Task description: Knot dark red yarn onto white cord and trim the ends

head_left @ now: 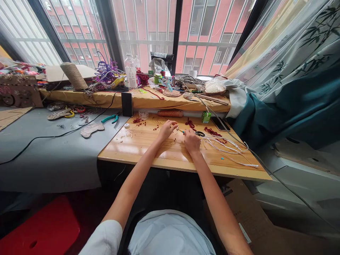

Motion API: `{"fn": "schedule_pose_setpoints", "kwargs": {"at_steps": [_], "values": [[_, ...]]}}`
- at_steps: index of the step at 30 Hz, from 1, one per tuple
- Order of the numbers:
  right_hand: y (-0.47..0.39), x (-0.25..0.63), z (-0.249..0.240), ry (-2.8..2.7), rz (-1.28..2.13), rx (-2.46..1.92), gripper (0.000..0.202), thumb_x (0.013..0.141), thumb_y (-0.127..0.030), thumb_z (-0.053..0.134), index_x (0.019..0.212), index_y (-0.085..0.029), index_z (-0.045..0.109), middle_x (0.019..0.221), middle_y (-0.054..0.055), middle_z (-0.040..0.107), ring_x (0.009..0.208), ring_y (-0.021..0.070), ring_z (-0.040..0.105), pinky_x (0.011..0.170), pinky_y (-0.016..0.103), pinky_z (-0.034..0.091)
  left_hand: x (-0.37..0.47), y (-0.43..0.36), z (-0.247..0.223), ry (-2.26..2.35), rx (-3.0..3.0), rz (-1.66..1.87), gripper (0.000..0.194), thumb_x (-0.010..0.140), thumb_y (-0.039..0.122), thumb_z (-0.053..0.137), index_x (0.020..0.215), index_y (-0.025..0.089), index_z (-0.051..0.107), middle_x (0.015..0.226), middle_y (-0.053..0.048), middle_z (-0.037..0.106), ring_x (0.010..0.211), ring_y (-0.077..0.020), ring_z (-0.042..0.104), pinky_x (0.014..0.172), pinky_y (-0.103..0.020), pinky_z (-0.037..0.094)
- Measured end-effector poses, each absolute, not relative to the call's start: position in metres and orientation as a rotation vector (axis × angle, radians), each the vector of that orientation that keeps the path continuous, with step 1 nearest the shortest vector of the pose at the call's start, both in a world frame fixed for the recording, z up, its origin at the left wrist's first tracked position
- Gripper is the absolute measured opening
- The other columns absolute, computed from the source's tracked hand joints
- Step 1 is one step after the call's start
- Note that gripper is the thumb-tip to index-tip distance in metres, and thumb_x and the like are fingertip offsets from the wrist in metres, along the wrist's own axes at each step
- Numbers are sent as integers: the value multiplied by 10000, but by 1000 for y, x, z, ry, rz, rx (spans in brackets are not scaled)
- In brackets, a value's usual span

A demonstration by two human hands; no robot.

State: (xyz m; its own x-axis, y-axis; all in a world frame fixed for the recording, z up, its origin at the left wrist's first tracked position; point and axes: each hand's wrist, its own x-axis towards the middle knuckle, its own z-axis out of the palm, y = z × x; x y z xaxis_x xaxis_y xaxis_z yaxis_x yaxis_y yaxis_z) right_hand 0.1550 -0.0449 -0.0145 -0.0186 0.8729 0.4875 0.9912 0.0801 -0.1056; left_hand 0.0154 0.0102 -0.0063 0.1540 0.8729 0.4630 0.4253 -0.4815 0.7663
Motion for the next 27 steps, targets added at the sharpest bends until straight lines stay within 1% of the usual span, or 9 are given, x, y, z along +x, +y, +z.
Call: {"fn": "schedule_pose_setpoints", "kwargs": {"at_steps": [2,5,8,11,14,19,21,24,27], "values": [[-45,154,-14,-1950,-363,-1810,296,896,-257,299,880,-186,586,901,57,551,740,136,506,563,256,258,15,12,-6,1222,1924,1220,249,803,344,457,777,148,609,825,-50,586,766,-140,522,710,-245,391],[-45,155,-13,-1974,-349,-1755,297,898,-260,297,891,-185,584,891,55,571,782,149,506,601,253,274,15,13,-8,1187,1824,1076,378,804,440,403,711,139,613,611,-16,543,545,-110,470,540,-232,377],[-44,156,-13,-2018,-328,-1690,290,895,-243,304,922,-183,586,893,56,595,839,162,501,676,249,293,12,12,-7,1142,1717,980,394,775,471,429,741,134,629,605,-14,547,496,-84,446,473,-208,348],[-43,157,-13,-2055,-310,-1639,289,891,-250,317,946,-177,590,901,61,609,868,173,495,737,258,292,9,11,-6,1122,1629,931,364,745,451,483,770,124,641,635,-26,563,502,-71,453,459,-193,335],[-41,156,-15,-2064,-303,-1632,318,895,-274,305,913,-163,603,887,75,610,873,182,492,762,275,285,9,12,-6,1102,1584,880,336,736,420,510,763,115,648,569,-16,541,474,-68,439,450,-193,316],[-40,157,-17,-2079,-287,-1652,324,900,-254,293,863,-156,600,881,76,609,863,177,502,763,276,284,10,11,-8,1077,1557,816,284,756,361,512,728,112,644,476,1,504,432,-68,423,439,-194,295],[-40,157,-18,-2088,-275,-1664,300,898,-259,306,875,-157,587,901,71,609,843,169,514,743,269,290,11,9,-7,1084,1546,818,265,767,333,506,711,109,637,459,6,492,418,-67,416,434,-194,290],[-42,156,-19,-2103,-245,-1693,272,898,-284,316,913,-165,561,901,63,618,776,160,539,655,255,297,12,6,-4,1088,1526,836,247,782,300,494,690,108,620,464,7,501,409,-65,419,440,-196,305],[-43,155,-19,-2119,-218,-1726,283,903,-306,294,941,-183,546,804,51,632,678,158,551,577,252,276,14,5,-4,1083,1500,852,246,791,297,489,675,111,603,486,3,525,420,-68,444,470,-202,344]]}}
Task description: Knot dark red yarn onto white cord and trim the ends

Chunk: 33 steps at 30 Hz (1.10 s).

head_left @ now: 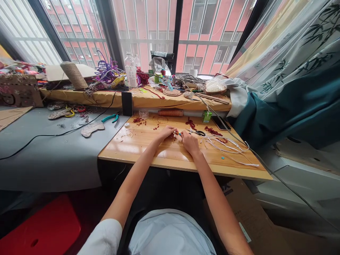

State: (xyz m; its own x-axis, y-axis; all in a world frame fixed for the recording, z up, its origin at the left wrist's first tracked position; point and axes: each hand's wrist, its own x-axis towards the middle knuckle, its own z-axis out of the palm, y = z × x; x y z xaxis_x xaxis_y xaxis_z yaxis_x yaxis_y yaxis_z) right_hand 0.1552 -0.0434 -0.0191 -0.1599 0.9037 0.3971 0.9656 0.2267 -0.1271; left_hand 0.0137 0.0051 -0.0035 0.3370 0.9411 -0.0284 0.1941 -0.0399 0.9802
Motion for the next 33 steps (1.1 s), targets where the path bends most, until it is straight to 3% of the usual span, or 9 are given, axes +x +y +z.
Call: {"fn": "schedule_pose_setpoints", "kwargs": {"at_steps": [10,17,27,33], "values": [[-43,156,-16,-2130,-228,-1683,330,900,-283,301,789,-181,595,861,57,622,794,154,536,702,267,285,13,6,-5,1042,1466,845,259,779,299,514,598,119,561,572,-19,582,463,-73,503,532,-216,402],[-41,156,-18,-2116,-251,-1582,235,870,-315,398,961,-161,551,958,65,600,902,172,510,749,267,286,13,7,-5,1046,1465,860,251,772,281,519,577,125,552,479,9,512,419,-71,468,501,-215,381],[-41,158,-19,-2080,-293,-1618,238,879,-250,364,897,-193,595,855,52,575,766,163,498,670,256,293,12,10,-9,1048,1475,886,276,755,341,530,593,118,553,581,-26,573,450,-72,482,513,-226,393],[-42,157,-18,-2121,-276,-1563,217,880,-259,376,964,-168,553,930,57,579,864,152,506,723,225,317,12,9,-7,1044,1487,932,254,761,310,502,596,120,538,558,-6,544,426,-62,433,480,-221,368]]}}
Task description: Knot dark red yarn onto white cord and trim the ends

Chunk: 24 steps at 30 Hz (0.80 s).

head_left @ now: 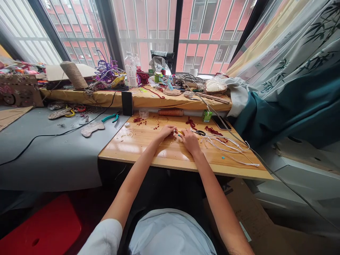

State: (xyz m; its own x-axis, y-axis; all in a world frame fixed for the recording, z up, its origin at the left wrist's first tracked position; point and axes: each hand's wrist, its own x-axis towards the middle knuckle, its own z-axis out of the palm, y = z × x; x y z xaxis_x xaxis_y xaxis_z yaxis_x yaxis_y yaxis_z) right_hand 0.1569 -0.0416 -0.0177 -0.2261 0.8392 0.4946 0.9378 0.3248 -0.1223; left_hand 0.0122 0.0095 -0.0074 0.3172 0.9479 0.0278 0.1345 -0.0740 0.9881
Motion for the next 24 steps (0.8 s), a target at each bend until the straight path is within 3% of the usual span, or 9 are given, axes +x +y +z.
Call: {"fn": "schedule_pose_setpoints", "kwargs": {"at_steps": [3,9,17,24], "values": [[-42,157,-17,-2119,-269,-1565,223,886,-230,353,995,-173,539,955,51,584,853,142,521,681,217,323,12,10,-7,1034,1490,961,241,755,295,494,595,120,532,561,-4,536,432,-57,410,475,-214,352],[-43,156,-18,-2082,-303,-1643,268,890,-252,321,857,-186,578,850,46,595,667,147,527,545,257,260,13,12,-8,1024,1505,989,191,747,265,474,631,128,538,555,10,511,455,-55,407,484,-196,330],[-44,155,-15,-2108,-341,-1553,228,879,-301,369,948,-171,544,894,61,622,808,171,533,713,262,284,12,13,-9,1020,1580,979,185,723,242,467,601,124,542,476,36,437,425,-56,350,451,-196,274],[-43,157,-17,-2085,-325,-1584,271,892,-263,325,859,-181,581,849,55,610,771,165,521,662,258,280,14,12,-10,1032,1617,981,194,720,239,451,589,122,533,512,20,475,444,-59,350,466,-201,280]]}}
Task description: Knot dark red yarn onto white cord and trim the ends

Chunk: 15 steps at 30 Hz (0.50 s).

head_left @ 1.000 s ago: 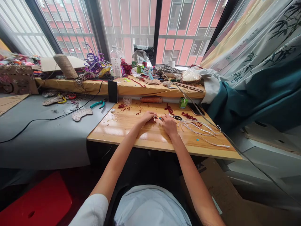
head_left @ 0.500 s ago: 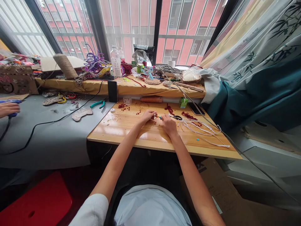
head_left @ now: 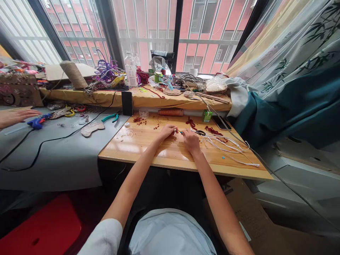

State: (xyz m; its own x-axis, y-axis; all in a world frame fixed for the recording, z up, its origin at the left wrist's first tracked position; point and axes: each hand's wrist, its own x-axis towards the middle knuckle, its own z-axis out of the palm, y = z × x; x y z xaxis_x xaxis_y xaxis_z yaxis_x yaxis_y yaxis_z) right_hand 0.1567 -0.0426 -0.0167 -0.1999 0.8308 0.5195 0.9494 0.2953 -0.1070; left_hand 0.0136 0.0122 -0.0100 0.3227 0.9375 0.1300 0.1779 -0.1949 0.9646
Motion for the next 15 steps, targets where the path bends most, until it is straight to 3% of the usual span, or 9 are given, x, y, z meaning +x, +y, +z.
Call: {"fn": "schedule_pose_setpoints", "kwargs": {"at_steps": [6,11,15], "values": [[-42,156,-20,-2045,-269,-1647,276,895,-291,317,882,-196,575,858,37,605,690,150,528,556,257,255,15,14,-14,1045,1637,991,205,716,265,459,588,127,541,517,17,497,454,-68,363,480,-209,283],[-43,155,-19,-2071,-230,-1621,272,881,-358,353,1003,-198,536,960,44,609,756,150,542,549,245,258,14,15,-15,1046,1653,996,212,713,275,458,575,131,529,494,26,463,451,-70,360,468,-208,272],[-44,156,-18,-2090,-211,-1639,280,894,-292,305,900,-195,568,871,40,628,716,146,538,531,251,226,15,15,-15,1029,1669,995,215,711,284,454,579,131,529,504,23,467,450,-68,354,465,-207,274]]}}
